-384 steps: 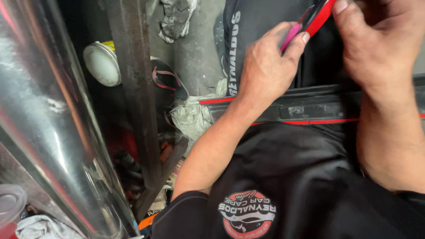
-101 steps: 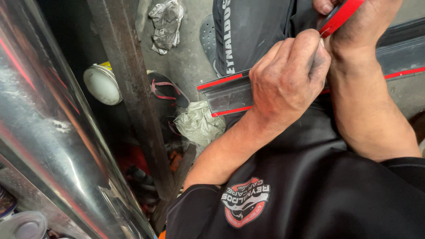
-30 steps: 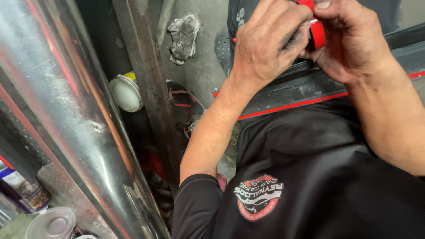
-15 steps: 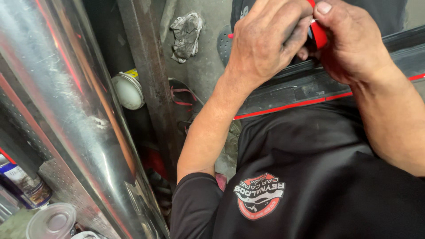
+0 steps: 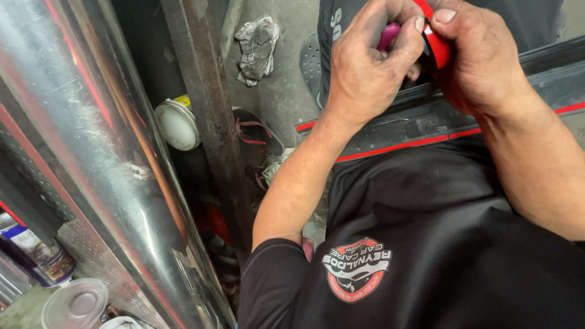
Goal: The person sits with a car exterior trim molding across their lap and applies red adhesive tape along its edge, pressing the tape down by hand. They use a small utility knife to trim the tape and at times peel and reposition the tape roll while working along the strip.
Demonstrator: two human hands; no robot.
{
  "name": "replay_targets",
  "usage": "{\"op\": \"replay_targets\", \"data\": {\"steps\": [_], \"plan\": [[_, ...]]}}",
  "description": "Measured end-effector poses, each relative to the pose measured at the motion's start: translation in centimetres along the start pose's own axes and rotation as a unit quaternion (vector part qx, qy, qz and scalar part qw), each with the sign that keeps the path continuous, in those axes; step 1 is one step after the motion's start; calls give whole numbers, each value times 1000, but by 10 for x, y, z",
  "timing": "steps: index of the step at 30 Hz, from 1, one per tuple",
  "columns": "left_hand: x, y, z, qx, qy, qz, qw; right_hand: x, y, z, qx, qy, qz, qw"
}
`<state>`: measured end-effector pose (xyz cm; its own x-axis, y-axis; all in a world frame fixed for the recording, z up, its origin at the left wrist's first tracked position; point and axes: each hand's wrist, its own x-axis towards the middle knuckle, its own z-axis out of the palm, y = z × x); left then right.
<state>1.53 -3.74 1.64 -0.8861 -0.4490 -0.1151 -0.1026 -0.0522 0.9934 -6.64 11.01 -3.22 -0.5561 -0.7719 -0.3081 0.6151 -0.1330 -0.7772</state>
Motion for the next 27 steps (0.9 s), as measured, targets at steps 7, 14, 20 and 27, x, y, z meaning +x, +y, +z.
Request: {"op": "replay_targets", "data": {"steps": [7, 14, 20, 27], "plan": [[-1, 9, -14, 216, 6, 205, 955, 1, 16, -12, 23, 15, -25, 999], [4, 9, -7, 49, 45, -43, 997, 1, 3, -2, -49, -5, -20, 999], [12, -4, -18, 42, 109, -33, 993, 1, -6, 7, -17, -39, -24, 999], [16, -19, -25, -104, 122, -120, 980, 2, 1, -4, 5, -94, -45, 995]]}}
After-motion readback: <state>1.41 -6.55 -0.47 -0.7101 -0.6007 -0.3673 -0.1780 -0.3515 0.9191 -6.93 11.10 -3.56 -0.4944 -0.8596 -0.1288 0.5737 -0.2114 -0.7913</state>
